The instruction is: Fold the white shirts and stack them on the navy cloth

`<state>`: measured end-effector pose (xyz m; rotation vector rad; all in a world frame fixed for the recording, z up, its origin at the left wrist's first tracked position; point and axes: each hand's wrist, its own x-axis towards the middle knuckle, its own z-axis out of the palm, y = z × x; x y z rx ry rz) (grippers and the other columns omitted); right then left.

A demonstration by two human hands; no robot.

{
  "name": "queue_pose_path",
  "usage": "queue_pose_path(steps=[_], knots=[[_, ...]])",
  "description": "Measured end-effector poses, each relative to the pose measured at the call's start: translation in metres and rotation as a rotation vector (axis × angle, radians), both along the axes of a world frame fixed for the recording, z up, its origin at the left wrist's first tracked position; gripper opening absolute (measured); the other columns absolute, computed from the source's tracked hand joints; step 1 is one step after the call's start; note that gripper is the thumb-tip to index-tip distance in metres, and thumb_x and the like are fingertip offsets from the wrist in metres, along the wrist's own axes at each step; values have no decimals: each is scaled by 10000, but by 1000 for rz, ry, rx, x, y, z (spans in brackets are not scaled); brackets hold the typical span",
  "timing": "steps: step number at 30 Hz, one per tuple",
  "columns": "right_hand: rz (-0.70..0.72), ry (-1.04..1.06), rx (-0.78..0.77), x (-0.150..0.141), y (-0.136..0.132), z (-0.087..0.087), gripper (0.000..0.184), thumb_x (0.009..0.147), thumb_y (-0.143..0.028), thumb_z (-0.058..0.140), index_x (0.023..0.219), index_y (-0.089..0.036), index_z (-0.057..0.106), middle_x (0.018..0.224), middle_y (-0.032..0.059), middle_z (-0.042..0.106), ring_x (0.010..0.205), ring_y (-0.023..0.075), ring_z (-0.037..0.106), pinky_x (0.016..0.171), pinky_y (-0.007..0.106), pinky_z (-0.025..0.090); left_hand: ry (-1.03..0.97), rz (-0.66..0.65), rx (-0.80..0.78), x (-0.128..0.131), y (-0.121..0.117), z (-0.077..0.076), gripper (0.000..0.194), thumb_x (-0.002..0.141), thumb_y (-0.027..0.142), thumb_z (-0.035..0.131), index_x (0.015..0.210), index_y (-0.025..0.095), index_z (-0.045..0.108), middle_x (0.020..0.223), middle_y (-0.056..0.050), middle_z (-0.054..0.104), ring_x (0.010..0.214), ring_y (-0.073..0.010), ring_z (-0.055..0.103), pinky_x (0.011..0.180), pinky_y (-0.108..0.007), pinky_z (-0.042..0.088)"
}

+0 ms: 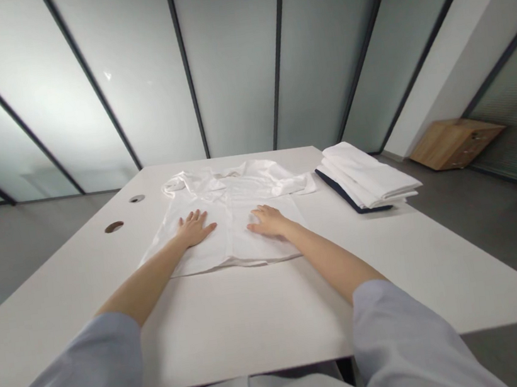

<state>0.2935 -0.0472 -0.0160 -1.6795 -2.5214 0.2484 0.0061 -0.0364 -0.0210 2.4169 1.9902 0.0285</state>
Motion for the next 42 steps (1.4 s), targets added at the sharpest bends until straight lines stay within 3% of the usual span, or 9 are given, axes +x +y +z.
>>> queue_pose_path(steps=[8,12,16,19,24,27,31,36,42], knots=[[-139,-45,-30,1,15,-14,708,910,-684,300,1483,-272,351,1588,86,219,1451,309,169,1141,515,168,40,-40,114,13,-9,19,375,908,421,374,1085,205,626,1143,-110,652,1114,-257,577,923,-364,446],[-222,-45,-21,-1,37,-9,674,931,-647,322,1465,-239,374,1572,126,249,1433,318,214,1107,544,216,25,-2,-42,29,-9,32,517,898,571,343,1151,210,612,1207,-104,650,1121,-268,593,907,-364,459],[-198,13,62,3,46,-9,543,930,-557,434,1338,-210,527,1469,136,430,1361,297,354,1075,486,298,7,-32,-160,33,-6,24,716,857,705,329,1290,175,537,1422,-161,489,1304,-316,449,1030,-443,373],[-144,125,177,3,41,-8,399,888,-411,552,1206,-180,623,1319,131,569,1223,258,499,1024,385,367,-25,-23,-25,24,0,11,786,842,725,370,1373,152,454,1526,-181,333,1408,-336,284,1094,-511,278],[84,330,143,-4,19,-10,223,866,-317,585,974,-169,712,1022,75,690,975,202,617,897,294,441,-84,-4,194,17,6,9,482,871,556,507,1136,174,635,1217,-147,626,1168,-289,557,977,-376,424],[191,332,103,-8,6,-14,301,899,-411,561,1016,-186,723,1102,85,671,1050,212,605,943,304,429,-47,-34,164,27,-3,18,374,936,431,421,956,182,699,1040,-133,701,1030,-273,633,888,-357,457],[128,209,108,-12,-2,-16,413,926,-508,507,1183,-230,673,1303,99,583,1203,238,537,1028,341,382,-100,-66,116,39,-22,23,616,979,521,201,901,178,707,950,-126,723,967,-263,664,842,-350,460],[90,120,132,-17,-4,-14,438,987,-493,377,1257,-254,627,1365,80,545,1300,225,458,1065,353,346,-71,-253,86,45,-37,12,682,798,711,484,1174,151,588,1264,-155,610,1179,-305,555,956,-388,421],[62,101,138,-20,-9,-11,441,993,-482,366,1262,-237,616,1399,100,514,1329,230,424,1077,382,327,-68,-148,112,47,-30,8,321,935,384,403,1064,179,613,1153,-109,654,1076,-235,608,908,-334,447]])
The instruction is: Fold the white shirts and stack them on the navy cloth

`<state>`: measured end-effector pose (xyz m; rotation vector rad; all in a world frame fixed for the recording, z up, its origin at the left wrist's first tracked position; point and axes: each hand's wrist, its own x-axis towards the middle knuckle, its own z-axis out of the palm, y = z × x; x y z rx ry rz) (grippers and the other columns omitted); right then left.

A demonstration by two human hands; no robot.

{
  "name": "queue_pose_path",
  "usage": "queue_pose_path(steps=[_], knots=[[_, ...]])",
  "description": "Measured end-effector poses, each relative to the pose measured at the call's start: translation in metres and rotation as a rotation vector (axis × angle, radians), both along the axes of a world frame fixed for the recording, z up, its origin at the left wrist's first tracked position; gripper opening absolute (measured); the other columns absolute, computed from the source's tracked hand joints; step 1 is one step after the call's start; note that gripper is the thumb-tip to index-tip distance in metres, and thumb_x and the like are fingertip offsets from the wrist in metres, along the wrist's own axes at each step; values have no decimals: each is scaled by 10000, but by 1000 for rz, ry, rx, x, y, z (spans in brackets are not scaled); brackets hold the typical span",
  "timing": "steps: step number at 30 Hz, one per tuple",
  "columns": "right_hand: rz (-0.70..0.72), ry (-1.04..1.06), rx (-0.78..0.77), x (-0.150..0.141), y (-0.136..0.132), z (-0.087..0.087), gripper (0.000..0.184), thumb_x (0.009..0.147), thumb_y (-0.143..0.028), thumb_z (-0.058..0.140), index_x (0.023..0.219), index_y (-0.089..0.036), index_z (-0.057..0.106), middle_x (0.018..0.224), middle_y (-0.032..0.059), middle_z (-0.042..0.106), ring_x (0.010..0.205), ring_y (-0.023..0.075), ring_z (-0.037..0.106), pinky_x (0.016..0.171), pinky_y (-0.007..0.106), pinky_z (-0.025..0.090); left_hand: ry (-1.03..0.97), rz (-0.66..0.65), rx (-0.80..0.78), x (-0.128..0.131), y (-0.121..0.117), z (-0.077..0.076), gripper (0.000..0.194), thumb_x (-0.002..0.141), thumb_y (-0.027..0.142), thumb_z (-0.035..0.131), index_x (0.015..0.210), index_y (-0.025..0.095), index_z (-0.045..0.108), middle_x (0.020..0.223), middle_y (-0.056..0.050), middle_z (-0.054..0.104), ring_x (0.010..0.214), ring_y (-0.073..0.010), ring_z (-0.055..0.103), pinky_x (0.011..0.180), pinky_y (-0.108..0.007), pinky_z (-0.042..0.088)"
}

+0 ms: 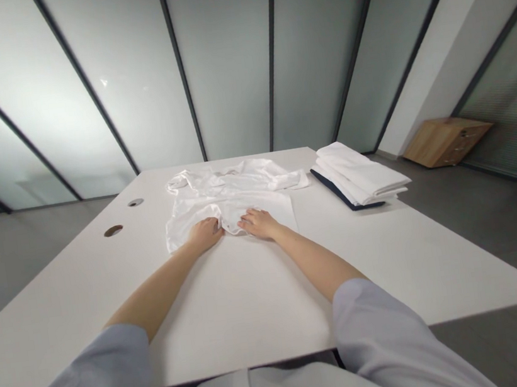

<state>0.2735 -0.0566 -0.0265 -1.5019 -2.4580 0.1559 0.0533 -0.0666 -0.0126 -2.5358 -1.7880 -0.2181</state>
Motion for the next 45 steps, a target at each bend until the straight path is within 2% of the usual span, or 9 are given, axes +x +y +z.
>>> queue_pose_path(steps=[5,8,11,15,21,28,36,41,45], knots=[[-26,-29,7,-3,-5,2,502,971,-557,359,1244,-225,620,1409,120,503,1346,260,397,1072,425,313,7,78,13,-8,7,1,288,886,157,408,1057,200,636,1139,-86,647,1064,-218,608,874,-312,466],[18,-64,68,-7,-11,4,580,881,-629,501,1239,-189,618,1365,152,534,1293,294,445,1055,427,322,-45,95,90,-11,8,1,295,865,128,422,1032,207,652,1154,-89,632,1089,-223,595,870,-306,467],[141,-60,140,-11,-16,8,587,786,-587,653,1199,-170,639,1275,145,598,1186,289,525,1004,382,359,-90,81,171,-12,7,2,257,880,184,452,1051,214,642,1095,-79,658,1052,-222,609,845,-302,464],[244,-27,185,-13,-17,10,250,851,-326,593,1029,-193,707,1070,87,696,1018,227,607,885,303,388,-88,76,213,-10,4,6,253,920,335,459,1070,213,622,973,-76,693,944,-229,641,814,-325,456],[69,142,217,-10,-15,8,281,918,-291,444,814,-188,683,761,47,692,697,171,585,663,259,345,-24,-106,314,2,-5,5,335,831,419,593,1097,215,604,1067,-90,660,1046,-257,602,877,-357,431],[-1,146,236,-7,-19,14,310,904,-342,414,744,-204,640,615,18,610,597,161,514,617,257,302,54,-55,159,10,-8,8,273,914,356,452,1061,200,621,1033,-100,687,988,-256,643,862,-364,443],[-147,56,246,3,-11,12,282,840,-259,429,958,-202,678,819,59,705,805,219,602,756,277,384,33,-102,43,1,-6,19,377,889,256,455,1250,264,562,1214,-53,644,1095,-225,609,906,-313,448],[-106,177,276,14,-6,12,331,775,-200,434,999,-178,677,990,82,701,929,228,603,856,294,394,156,-91,9,-5,-8,40,386,824,128,448,1145,225,639,1213,-80,620,1126,-231,589,907,-322,467],[-8,360,135,20,-6,15,285,763,-206,394,807,-157,672,772,65,678,780,212,611,733,281,433,184,-127,-190,-23,-11,66,466,772,120,490,1205,227,627,1230,-72,643,1164,-229,575,983,-331,431]])
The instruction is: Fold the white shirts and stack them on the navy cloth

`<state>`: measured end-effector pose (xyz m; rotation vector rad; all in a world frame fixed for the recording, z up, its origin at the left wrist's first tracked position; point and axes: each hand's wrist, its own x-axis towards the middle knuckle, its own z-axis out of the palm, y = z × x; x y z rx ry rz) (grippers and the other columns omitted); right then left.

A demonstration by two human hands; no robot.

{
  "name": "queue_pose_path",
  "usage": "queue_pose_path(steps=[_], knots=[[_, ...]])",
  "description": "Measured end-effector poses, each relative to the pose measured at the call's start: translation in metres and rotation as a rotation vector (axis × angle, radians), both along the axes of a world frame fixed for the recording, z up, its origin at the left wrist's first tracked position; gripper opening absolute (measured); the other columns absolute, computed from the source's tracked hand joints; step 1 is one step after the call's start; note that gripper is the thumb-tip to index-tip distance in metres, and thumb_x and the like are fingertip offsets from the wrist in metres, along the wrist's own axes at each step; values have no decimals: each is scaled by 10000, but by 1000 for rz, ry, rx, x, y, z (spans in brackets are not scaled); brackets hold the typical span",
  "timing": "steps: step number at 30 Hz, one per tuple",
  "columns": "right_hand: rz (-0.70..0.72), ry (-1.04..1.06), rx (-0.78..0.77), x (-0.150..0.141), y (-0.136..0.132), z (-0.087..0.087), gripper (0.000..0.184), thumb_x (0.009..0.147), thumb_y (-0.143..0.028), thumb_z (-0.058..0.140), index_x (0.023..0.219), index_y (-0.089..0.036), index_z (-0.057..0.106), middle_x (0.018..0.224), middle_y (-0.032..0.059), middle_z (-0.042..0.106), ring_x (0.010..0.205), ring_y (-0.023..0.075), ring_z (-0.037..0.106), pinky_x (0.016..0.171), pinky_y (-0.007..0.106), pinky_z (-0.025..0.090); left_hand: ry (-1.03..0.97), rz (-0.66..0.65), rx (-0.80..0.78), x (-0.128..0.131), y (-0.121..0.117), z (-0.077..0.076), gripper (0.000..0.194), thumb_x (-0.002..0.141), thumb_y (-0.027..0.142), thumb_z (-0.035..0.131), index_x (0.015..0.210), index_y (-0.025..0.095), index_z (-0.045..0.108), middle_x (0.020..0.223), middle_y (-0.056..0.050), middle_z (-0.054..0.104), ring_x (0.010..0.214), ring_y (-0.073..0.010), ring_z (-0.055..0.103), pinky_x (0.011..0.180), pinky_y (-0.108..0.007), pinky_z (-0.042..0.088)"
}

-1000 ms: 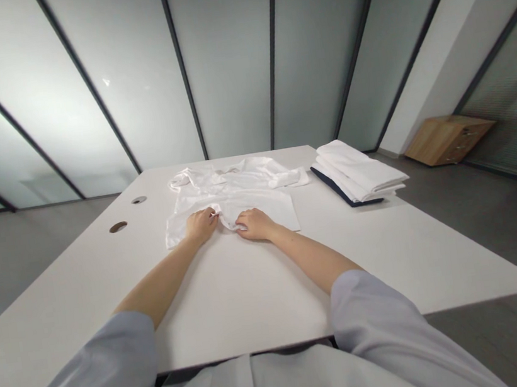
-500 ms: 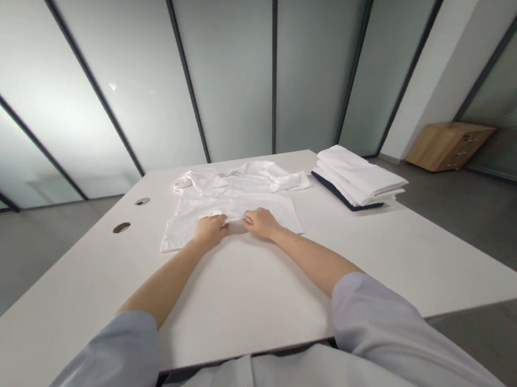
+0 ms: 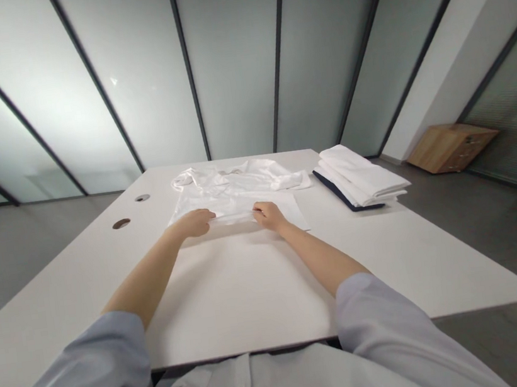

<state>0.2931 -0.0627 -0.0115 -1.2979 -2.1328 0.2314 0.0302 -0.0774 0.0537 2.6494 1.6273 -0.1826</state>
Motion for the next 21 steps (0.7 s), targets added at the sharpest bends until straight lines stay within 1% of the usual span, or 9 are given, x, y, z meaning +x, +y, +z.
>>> queue_pose_path(steps=[3,5,6,8,11,14,16,18,21], knots=[[21,142,-166,2,2,1,367,835,-217,301,818,-148,661,629,44,638,647,191,607,657,270,449,-90,56,-385,-16,2,15,463,797,275,534,1251,219,603,1061,-69,724,1005,-221,662,909,-326,483],[-41,164,-189,5,5,1,413,888,-249,264,907,-148,663,690,52,672,666,188,626,678,274,466,-183,112,-569,-24,7,15,493,842,430,500,1267,196,587,950,-72,748,891,-215,697,844,-317,512],[-85,133,-168,6,7,0,407,905,-276,278,963,-153,662,790,65,701,734,192,644,720,281,474,-224,142,-545,-26,10,11,523,857,484,473,1274,186,579,955,-79,749,892,-215,699,848,-316,510],[-164,-15,-113,8,9,-4,366,907,-324,371,1098,-170,644,1109,103,687,984,216,633,866,312,456,-255,188,-303,-26,17,-4,547,875,507,450,1306,187,550,1100,-92,720,1022,-221,667,924,-319,476],[-233,-318,-166,9,11,-12,474,902,-404,464,1317,-187,538,1469,144,434,1323,283,419,1060,417,323,-193,177,44,-24,25,-37,550,901,453,435,1396,213,459,1432,-97,506,1326,-224,451,1086,-344,334],[-252,-472,-299,8,10,-17,573,941,-500,385,1432,-207,422,1542,154,308,1405,320,289,1100,493,245,-133,197,59,-23,27,-64,612,940,512,328,1463,197,364,1565,-133,276,1444,-256,240,1143,-442,216],[-248,-496,-330,7,10,-17,586,953,-515,344,1456,-217,389,1547,153,297,1409,321,280,1101,499,237,-101,235,7,-24,27,-71,655,947,554,256,1492,195,307,1585,-150,205,1463,-273,170,1142,-495,186],[-234,-510,-327,6,8,-13,584,951,-516,342,1445,-213,407,1534,158,320,1399,322,299,1089,495,257,-68,255,-33,-24,27,-69,679,938,581,241,1502,205,284,1587,-156,192,1464,-286,160,1132,-517,195],[-220,-548,-316,3,3,-5,576,931,-538,371,1371,-191,503,1445,183,446,1310,348,423,1021,503,338,-33,261,-74,-24,27,-57,688,919,611,265,1479,216,329,1560,-156,280,1425,-300,280,1094,-482,285]])
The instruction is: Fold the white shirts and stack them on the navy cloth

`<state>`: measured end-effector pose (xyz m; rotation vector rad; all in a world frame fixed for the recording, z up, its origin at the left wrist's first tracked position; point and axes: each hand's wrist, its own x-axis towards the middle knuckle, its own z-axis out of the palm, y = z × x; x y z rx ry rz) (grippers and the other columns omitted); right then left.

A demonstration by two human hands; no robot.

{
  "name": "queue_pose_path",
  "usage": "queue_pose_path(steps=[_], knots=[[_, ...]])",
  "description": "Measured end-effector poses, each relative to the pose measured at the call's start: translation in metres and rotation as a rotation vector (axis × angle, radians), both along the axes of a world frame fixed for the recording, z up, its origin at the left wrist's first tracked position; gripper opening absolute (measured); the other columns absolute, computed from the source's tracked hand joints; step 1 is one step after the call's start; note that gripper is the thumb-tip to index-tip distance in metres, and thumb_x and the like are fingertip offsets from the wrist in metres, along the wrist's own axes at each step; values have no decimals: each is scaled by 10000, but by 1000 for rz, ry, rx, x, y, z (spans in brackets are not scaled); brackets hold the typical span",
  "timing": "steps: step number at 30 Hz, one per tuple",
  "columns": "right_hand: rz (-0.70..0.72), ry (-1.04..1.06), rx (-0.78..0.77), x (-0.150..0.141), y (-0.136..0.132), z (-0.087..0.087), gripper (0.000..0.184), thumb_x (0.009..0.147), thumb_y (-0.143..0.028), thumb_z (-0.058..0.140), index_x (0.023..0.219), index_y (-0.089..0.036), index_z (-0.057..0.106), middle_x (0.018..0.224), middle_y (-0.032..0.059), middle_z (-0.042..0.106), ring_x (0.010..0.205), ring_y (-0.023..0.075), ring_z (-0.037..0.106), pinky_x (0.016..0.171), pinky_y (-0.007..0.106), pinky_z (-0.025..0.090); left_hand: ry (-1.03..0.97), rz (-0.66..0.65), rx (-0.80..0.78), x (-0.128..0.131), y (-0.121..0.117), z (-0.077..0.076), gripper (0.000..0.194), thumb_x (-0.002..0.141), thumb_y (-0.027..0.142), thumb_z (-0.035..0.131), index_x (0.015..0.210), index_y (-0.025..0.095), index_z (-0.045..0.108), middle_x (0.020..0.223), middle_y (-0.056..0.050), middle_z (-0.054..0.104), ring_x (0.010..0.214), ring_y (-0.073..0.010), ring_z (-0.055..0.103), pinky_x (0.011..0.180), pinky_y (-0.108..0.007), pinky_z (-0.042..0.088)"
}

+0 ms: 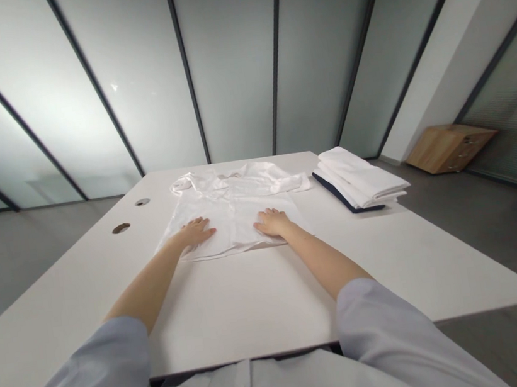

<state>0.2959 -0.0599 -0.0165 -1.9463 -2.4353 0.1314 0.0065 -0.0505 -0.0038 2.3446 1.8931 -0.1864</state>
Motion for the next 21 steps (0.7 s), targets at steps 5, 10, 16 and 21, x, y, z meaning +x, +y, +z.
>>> queue_pose_path(steps=[5,10,16,21], knots=[[-15,-90,-4,-4,-4,21,592,920,-592,357,1182,-157,661,1186,205,647,1069,354,613,889,465,429,47,40,44,4,1,26,673,906,638,277,1370,191,474,1390,-168,530,1259,-303,515,987,-405,408],[11,-107,-39,3,16,39,489,872,-569,485,1093,-196,713,1128,163,688,1001,324,648,804,395,472,109,3,62,12,8,37,556,908,602,331,1176,212,622,1264,-134,630,1176,-295,571,932,-392,445],[76,-24,63,9,30,13,521,931,-481,443,1349,-186,541,1443,152,468,1330,288,427,1042,394,355,-15,-36,216,14,13,-1,551,943,538,316,1390,237,432,1500,-130,398,1368,-278,374,1070,-457,315],[-7,21,72,7,15,-11,575,969,-490,354,1454,-185,405,1549,143,297,1423,291,265,1120,433,246,-45,-33,199,7,9,-19,583,947,546,291,1420,219,387,1552,-146,300,1405,-289,310,1098,-477,263]])
